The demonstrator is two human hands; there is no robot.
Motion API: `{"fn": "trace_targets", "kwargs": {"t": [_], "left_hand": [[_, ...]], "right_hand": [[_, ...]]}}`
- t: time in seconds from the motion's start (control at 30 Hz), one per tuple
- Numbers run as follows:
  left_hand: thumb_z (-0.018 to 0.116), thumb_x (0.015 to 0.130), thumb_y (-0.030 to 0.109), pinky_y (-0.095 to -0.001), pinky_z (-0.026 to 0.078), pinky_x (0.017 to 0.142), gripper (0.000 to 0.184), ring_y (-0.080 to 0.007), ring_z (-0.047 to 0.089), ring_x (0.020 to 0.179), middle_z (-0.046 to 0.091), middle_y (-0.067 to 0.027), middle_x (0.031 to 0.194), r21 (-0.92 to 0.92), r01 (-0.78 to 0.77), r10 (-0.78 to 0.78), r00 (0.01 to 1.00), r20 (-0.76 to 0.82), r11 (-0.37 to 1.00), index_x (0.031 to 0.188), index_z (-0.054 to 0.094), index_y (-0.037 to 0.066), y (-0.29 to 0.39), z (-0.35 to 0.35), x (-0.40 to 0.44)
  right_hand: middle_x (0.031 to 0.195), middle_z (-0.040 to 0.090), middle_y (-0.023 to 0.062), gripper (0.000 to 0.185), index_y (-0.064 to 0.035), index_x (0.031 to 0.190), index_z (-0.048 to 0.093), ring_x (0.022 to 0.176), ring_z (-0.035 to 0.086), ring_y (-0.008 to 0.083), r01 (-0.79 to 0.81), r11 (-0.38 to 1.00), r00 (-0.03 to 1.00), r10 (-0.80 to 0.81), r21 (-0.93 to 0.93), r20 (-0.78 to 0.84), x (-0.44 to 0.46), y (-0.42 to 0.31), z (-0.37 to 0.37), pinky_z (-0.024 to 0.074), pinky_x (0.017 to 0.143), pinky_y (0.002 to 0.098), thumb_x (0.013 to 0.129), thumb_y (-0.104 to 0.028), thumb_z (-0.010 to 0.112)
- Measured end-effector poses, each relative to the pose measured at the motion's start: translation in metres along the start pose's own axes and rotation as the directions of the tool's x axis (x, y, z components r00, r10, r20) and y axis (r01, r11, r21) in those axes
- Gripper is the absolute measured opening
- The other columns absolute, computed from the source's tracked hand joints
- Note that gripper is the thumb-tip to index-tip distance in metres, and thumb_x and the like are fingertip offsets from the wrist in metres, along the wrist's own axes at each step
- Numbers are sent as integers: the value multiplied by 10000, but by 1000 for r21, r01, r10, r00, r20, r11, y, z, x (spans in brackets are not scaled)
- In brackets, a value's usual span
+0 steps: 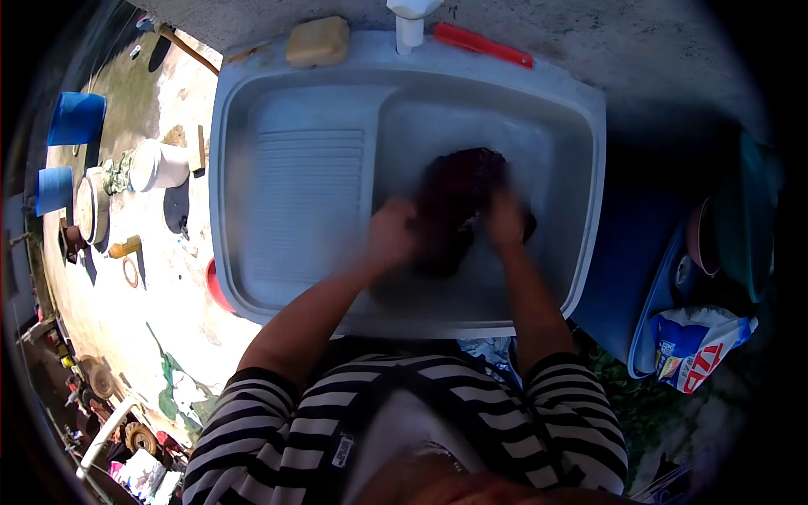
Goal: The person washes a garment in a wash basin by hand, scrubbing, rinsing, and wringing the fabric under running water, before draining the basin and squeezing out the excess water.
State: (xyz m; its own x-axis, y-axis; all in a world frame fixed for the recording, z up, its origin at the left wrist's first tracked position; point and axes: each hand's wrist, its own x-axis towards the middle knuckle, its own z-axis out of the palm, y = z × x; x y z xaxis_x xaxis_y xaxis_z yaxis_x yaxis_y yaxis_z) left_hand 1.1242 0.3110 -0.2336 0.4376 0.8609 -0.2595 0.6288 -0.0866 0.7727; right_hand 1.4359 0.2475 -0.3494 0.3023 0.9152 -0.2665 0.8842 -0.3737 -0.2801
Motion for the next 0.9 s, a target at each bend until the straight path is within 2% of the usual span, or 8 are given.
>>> {"fn": "trace_targets", "kwargs": {"t": [0.1, 0.17, 0.33, 0.5, 0.57, 0.67, 0.73, 0.9], "left_hand": [[581, 814, -95, -377, 521, 911, 288, -286, 663, 989, 677, -128, 1079, -193, -30, -19, 969, -245, 981, 1066, 633, 34, -14, -50, -15], [578, 844, -88, -333, 523, 889, 259, -187, 645, 959, 670, -83, 1040, -415, 107, -211, 954, -213, 903, 1067, 636, 31, -30, -85, -12], [572, 933, -30, -307, 536, 893, 223, -169, 646, 960, 669, -71, 1071, -864, 96, -461, 871, -167, 494, 1146, 621, 17, -18, -127, -3], [570, 992, 17, -335, 524, 964, 227, -197, 653, 1058, 665, -83, 1148, -771, 5, -399, 858, -324, 637, 1216, 605, 17, 2, -102, 23], [564, 1014, 41, -344, 513, 993, 238, -201, 650, 1093, 662, -90, 1178, -664, 7, -337, 866, -370, 748, 1248, 598, 15, 17, -85, 23], [574, 1040, 85, -339, 503, 1009, 274, -188, 645, 1130, 659, -101, 1220, -549, 6, -235, 908, -347, 836, 1305, 585, 14, 12, -58, 19], [579, 1041, 87, -331, 505, 1000, 269, -182, 650, 1117, 667, -92, 1202, -632, 68, -225, 959, -172, 772, 1299, 590, 16, 9, -37, 6], [577, 1046, 99, -319, 523, 961, 230, -170, 659, 1063, 677, -71, 1132, -543, 195, -180, 980, 82, 817, 1259, 616, 20, -17, 8, -20]], "right_hand": [[1131, 694, 192, 451, -16, 1253, 644, 1061, 676, 349, -186, 859, 976, 108, 478, 187, -8, 29, -31, 552, 939, 409, 906, -272, 777], [1039, 711, 145, 377, -11, 1186, 669, 1027, 685, 282, -448, 439, 894, 204, 778, 400, -23, -16, -135, 552, 913, 384, 923, -261, 769], [1054, 714, 110, 301, -6, 1176, 680, 980, 670, 217, -163, 228, 970, 216, 960, 113, -75, -39, -240, 524, 882, 332, 981, -234, 706], [1142, 721, 144, 322, -54, 1236, 700, 1058, 689, 293, -188, 858, 982, 158, 478, 101, -57, 13, -202, 521, 961, 392, 966, -230, 711], [1288, 681, 171, 390, -69, 1289, 679, 1160, 663, 332, -74, 962, 969, 7, 263, 247, -43, 31, -171, 503, 1009, 460, 942, -238, 735], [1557, 475, 167, 599, -120, 1448, 565, 1400, 491, 367, -15, 912, 975, 104, -409, 196, -40, -34, -153, 392, 1136, 559, 900, -249, 769], [1690, 256, 135, 794, -148, 1564, 414, 1548, 269, 355, 116, 914, 993, -97, -390, 69, -16, -47, -120, 246, 1219, 618, 875, -252, 793], [1689, 271, 151, 805, -63, 1565, 392, 1574, 214, 355, 89, 979, 994, -75, -183, 82, 4, -79, 24, 187, 1260, 570, 904, -379, 726]]}}
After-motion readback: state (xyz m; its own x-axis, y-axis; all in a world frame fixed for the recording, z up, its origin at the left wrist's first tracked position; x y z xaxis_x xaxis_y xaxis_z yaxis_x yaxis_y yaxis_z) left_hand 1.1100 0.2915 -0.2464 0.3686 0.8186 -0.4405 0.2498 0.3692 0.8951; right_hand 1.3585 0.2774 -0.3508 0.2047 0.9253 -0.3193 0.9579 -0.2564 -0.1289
